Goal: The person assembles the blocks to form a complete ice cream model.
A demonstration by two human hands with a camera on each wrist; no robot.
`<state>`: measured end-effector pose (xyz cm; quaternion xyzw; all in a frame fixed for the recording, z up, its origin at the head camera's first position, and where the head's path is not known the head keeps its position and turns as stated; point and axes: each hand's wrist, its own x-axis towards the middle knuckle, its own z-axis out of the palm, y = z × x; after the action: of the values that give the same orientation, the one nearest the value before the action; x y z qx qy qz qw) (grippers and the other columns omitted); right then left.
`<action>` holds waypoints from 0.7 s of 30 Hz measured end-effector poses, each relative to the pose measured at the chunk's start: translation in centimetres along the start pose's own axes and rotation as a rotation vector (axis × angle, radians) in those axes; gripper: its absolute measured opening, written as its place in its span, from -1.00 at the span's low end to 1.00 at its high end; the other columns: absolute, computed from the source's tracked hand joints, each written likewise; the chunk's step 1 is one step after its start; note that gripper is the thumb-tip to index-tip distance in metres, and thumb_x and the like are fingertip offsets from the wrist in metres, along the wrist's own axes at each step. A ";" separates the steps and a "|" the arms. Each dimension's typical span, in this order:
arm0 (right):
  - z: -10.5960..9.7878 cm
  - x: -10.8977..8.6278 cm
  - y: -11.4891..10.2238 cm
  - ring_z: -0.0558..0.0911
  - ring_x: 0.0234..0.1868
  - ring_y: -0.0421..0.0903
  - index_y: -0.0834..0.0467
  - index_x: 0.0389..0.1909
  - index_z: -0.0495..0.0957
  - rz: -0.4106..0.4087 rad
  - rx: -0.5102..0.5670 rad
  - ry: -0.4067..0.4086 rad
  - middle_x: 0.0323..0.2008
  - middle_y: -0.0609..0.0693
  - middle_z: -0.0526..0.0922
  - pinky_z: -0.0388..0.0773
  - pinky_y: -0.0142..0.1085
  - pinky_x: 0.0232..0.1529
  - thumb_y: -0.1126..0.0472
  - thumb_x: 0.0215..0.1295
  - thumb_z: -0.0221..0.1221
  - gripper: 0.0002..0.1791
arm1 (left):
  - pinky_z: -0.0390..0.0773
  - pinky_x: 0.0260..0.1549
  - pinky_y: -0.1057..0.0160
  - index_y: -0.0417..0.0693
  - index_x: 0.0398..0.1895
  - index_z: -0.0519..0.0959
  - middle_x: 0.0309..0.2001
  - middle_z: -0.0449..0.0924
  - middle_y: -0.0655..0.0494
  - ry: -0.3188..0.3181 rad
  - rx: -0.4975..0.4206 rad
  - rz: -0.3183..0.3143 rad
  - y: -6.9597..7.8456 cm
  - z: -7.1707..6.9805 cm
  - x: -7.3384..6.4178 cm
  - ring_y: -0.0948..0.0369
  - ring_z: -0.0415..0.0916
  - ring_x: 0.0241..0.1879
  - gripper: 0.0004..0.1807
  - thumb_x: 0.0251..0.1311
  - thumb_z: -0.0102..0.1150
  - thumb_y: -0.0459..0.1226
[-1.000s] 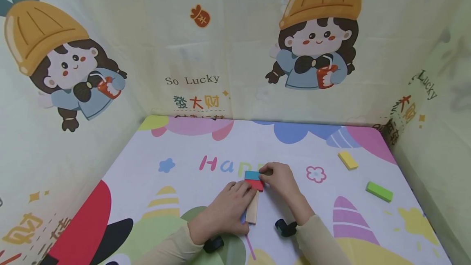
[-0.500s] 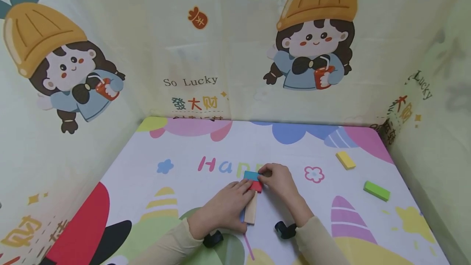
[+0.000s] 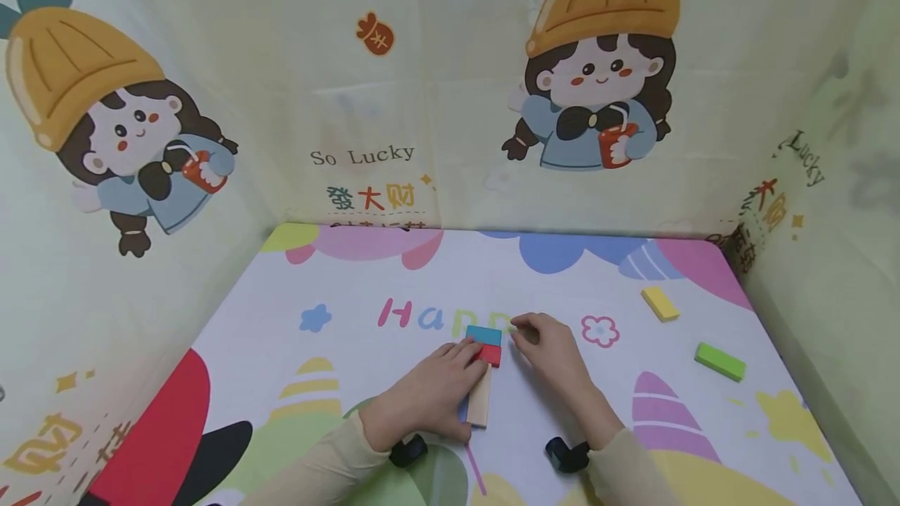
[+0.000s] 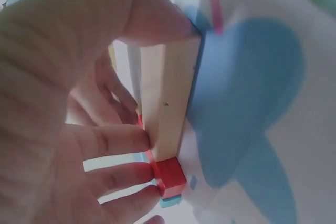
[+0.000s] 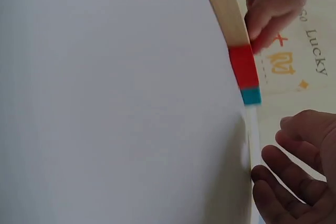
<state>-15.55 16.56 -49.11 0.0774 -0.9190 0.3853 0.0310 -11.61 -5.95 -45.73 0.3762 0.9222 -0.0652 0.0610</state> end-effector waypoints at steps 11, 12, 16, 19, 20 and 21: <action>-10.5 -4.2 5.7 0.66 0.01 0.35 0.30 0.07 0.66 0.011 -0.270 0.030 -0.02 0.33 0.70 0.56 0.25 -0.03 0.19 0.36 0.30 -0.65 | 0.29 0.48 0.13 0.00 0.20 0.45 0.39 0.41 -0.01 0.056 0.002 0.053 -0.2 0.0 0.0 0.01 0.30 0.47 -0.16 -0.08 0.42 0.26; -11.6 -4.4 6.4 0.64 0.01 0.37 0.31 0.07 0.65 0.021 -0.300 0.031 -0.02 0.35 0.69 0.54 0.27 -0.05 0.18 0.36 0.30 -0.64 | 0.28 0.48 0.12 0.00 0.20 0.45 0.39 0.40 -0.01 0.054 -0.001 0.052 -0.2 0.0 0.0 0.01 0.30 0.48 -0.17 -0.08 0.42 0.25; -16.3 -4.8 9.8 0.61 -0.06 0.44 0.34 0.00 0.66 0.038 -0.419 0.024 -0.08 0.43 0.67 0.49 0.27 -0.16 0.17 0.30 0.33 -0.63 | 0.26 0.49 0.09 -0.01 0.23 0.44 0.41 0.39 -0.02 0.041 -0.014 0.052 -0.1 -0.1 0.0 0.00 0.28 0.49 -0.16 -0.05 0.41 0.25; -19.3 -5.2 12.4 0.61 -0.14 0.45 0.41 -0.05 0.64 0.086 -0.473 -0.009 -0.14 0.46 0.67 0.50 0.22 -0.23 0.15 0.29 0.34 -0.61 | 0.25 0.50 0.08 -0.01 0.27 0.43 0.44 0.37 -0.03 0.032 -0.025 0.050 -0.1 0.0 0.0 0.00 0.25 0.51 -0.14 -0.03 0.40 0.25; -20.1 -5.4 13.2 0.62 -0.16 0.45 0.43 -0.06 0.63 0.107 -0.479 -0.027 -0.16 0.46 0.67 0.51 0.20 -0.26 0.15 0.30 0.33 -0.60 | 0.24 0.50 0.08 -0.01 0.28 0.42 0.44 0.36 -0.03 0.028 -0.029 0.048 -0.1 0.0 0.0 0.00 0.25 0.52 -0.13 -0.03 0.40 0.25; -20.7 -5.7 13.9 0.62 -0.18 0.44 0.46 -0.07 0.62 0.131 -0.482 -0.039 -0.18 0.46 0.67 0.52 0.18 -0.27 0.18 0.30 0.33 -0.60 | 0.24 0.51 0.08 -0.01 0.29 0.42 0.45 0.35 -0.03 0.025 -0.031 0.045 -0.1 0.1 0.0 0.01 0.24 0.52 -0.13 -0.02 0.40 0.25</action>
<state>-12.34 41.59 -45.09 0.0154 -0.9878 0.1548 0.0060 -11.64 -6.06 -45.78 0.3968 0.9151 -0.0449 0.0565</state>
